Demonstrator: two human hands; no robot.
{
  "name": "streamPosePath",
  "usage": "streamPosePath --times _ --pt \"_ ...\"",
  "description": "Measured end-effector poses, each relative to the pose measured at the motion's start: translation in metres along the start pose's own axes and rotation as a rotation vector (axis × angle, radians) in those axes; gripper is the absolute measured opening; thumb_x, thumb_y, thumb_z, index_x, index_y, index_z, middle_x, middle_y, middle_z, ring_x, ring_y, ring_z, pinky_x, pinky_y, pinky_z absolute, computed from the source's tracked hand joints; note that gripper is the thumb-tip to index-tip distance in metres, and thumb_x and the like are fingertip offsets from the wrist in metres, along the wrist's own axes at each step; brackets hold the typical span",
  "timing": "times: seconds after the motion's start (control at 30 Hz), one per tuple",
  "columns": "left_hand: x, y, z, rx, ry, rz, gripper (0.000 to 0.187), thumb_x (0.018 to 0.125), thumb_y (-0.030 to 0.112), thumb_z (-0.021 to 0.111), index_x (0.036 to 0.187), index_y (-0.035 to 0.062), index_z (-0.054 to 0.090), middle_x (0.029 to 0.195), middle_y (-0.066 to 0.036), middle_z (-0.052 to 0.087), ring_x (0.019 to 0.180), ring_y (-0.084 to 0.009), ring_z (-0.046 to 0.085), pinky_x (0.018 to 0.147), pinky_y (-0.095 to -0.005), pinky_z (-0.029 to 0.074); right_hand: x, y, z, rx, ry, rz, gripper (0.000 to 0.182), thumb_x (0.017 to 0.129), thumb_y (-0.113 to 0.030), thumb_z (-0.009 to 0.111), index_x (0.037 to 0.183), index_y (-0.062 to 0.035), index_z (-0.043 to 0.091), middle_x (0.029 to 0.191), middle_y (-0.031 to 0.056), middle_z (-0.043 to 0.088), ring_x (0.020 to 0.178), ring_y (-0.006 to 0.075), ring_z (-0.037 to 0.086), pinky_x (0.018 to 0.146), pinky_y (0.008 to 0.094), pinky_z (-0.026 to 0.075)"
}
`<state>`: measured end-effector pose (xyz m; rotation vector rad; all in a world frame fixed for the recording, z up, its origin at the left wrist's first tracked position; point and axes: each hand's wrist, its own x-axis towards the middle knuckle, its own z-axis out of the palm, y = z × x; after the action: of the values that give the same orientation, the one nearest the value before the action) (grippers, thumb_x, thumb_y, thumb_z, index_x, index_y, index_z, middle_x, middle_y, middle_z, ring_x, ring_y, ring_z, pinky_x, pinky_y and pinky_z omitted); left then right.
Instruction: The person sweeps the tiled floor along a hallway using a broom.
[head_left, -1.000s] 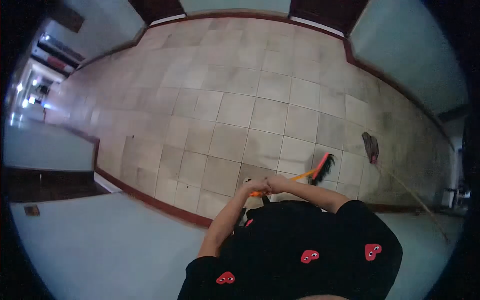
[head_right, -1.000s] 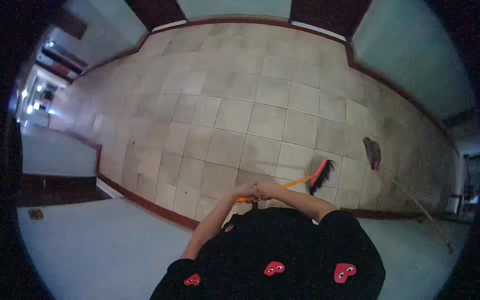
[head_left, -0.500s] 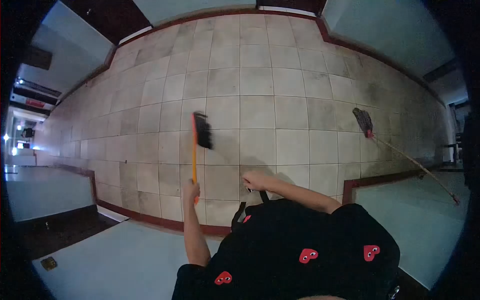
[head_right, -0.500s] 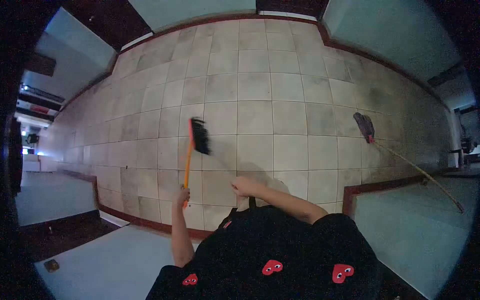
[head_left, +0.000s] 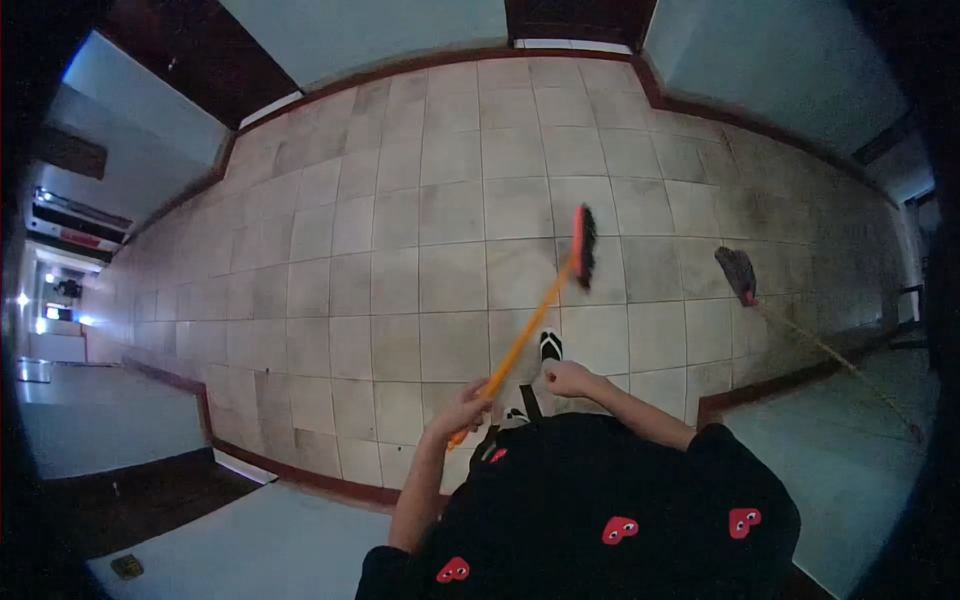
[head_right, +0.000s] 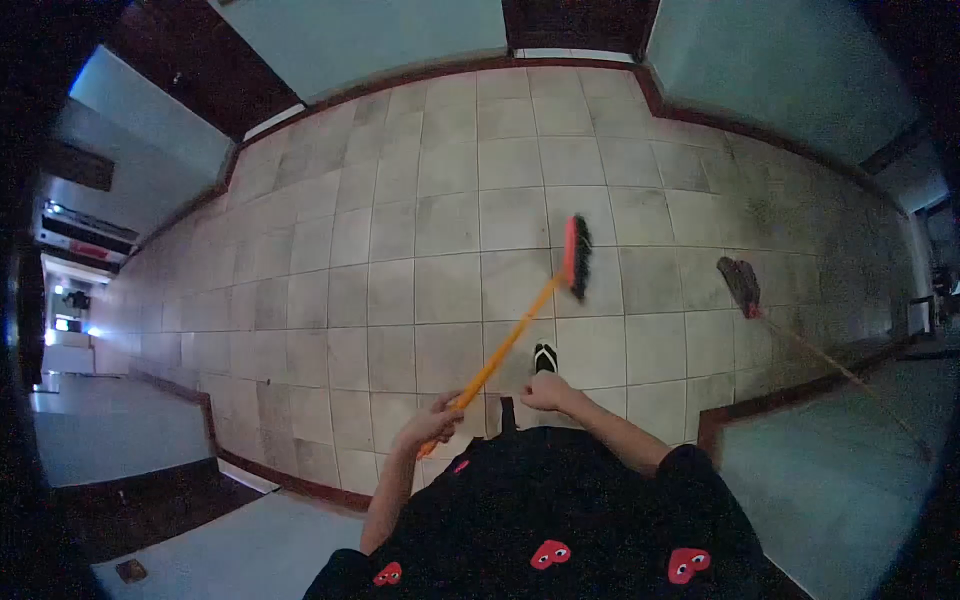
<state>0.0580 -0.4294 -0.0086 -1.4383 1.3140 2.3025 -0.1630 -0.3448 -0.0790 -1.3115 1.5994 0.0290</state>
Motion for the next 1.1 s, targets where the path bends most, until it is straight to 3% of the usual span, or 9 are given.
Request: streamPosePath --times 0.13,0.3,0.43,0.47,0.5,0.6,0.73,0.93,1.1 --pt "0.106 0.033 0.047 -0.002 -0.330 -0.042 0.043 0.071 0.013 0.047 0.112 0.0086 0.034 0.060 0.000 0.041 0.040 -0.0070 0.035 0.035 -0.0187 0.031 0.013 0.019 -0.042 0.047 0.243 0.041 0.016 0.066 -0.017 0.045 0.071 -0.0026 0.049 0.070 0.0149 0.053 0.066 0.0322 0.050 0.059 0.0377 0.040" --pt "0.169 0.045 0.052 0.085 -0.272 -0.085 0.042 0.070 0.015 0.047 0.110 0.0064 0.037 0.060 -0.002 0.044 0.041 -0.0070 0.037 0.036 -0.0194 0.032 0.033 0.041 -0.070 0.139 0.177 0.006 0.016 0.067 -0.014 0.042 0.076 -0.0012 0.047 0.079 0.0164 0.051 0.076 0.0306 0.049 0.064 0.0373 0.039" --pt "0.128 0.017 -0.024 -0.047 0.003 -0.089 0.035 0.070 0.012 0.047 0.103 0.0029 0.045 0.064 -0.003 0.050 0.048 -0.0082 0.043 0.040 -0.0189 0.035 0.061 0.004 -0.070 0.127 0.057 -0.118 0.019 0.068 -0.017 0.043 0.078 -0.0021 0.049 0.083 0.0172 0.051 0.077 0.0300 0.049 0.065 0.0365 0.038" --pt "0.083 0.053 -0.038 -0.123 0.066 -0.149 0.035 0.070 0.012 0.048 0.104 0.0017 0.044 0.065 -0.005 0.050 0.047 -0.0088 0.043 0.039 -0.0196 0.034 0.075 0.001 -0.060 0.154 0.027 -0.268 0.020 0.067 -0.019 0.045 0.079 -0.0023 0.050 0.082 0.0174 0.051 0.076 0.0301 0.049 0.064 0.0365 0.038" --pt "0.084 0.014 -0.080 -0.187 0.085 -0.161 0.036 0.071 0.013 0.049 0.104 -0.0001 0.044 0.064 -0.006 0.050 0.044 -0.0089 0.042 0.037 -0.0202 0.033 0.085 -0.003 -0.054 0.183 -0.004 -0.417 0.022 0.067 -0.020 0.046 0.079 -0.0025 0.050 0.081 0.0176 0.051 0.075 0.0301 0.049 0.063 0.0366 0.038" --pt "0.035 0.026 -0.132 -0.165 0.368 -0.189 0.032 0.073 0.014 0.048 0.101 0.0000 0.044 0.064 -0.006 0.050 0.042 -0.0078 0.042 0.036 -0.0199 0.037 0.105 -0.029 -0.062 -0.094 -0.166 -0.421 0.025 0.065 -0.024 0.045 0.079 -0.0034 0.051 0.073 0.0164 0.053 0.066 0.0296 0.051 0.057 0.0381 0.039" --pt "0.056 0.021 -0.182 -0.140 0.629 -0.113 0.030 0.071 0.010 0.043 0.098 -0.0025 0.042 0.060 -0.006 0.048 0.039 -0.0083 0.039 0.033 -0.0212 0.033 0.127 -0.040 -0.073 0.038 -0.118 -0.413 0.024 0.065 -0.025 0.047 0.072 -0.0018 0.050 0.067 0.0160 0.052 0.063 0.0299 0.050 0.056 0.0369 0.039" --pt "0.083 0.073 -0.194 0.119 0.706 0.006 0.016 0.069 0.008 0.043 0.081 -0.0025 0.043 0.056 -0.006 0.044 0.043 -0.0128 0.047 0.035 -0.0255 0.038 0.170 -0.061 -0.126 0.055 -0.023 -0.214 0.025 0.068 -0.023 0.046 0.085 -0.0039 0.045 0.077 0.0163 0.053 0.070 0.0305 0.051 0.059 0.0377 0.039" --pt "0.023 0.136 -0.202 -0.156 0.409 0.025 0.039 0.068 0.006 0.044 0.106 0.0033 0.035 0.056 -0.002 0.040 0.039 -0.0083 0.038 0.035 -0.0223 0.035 0.200 -0.125 -0.149 0.154 0.061 -0.291 0.047 0.066 -0.019 0.047 0.107 -0.0036 0.031 0.081 0.0179 0.051 0.075 0.0320 0.049 0.065 0.0370 0.039"
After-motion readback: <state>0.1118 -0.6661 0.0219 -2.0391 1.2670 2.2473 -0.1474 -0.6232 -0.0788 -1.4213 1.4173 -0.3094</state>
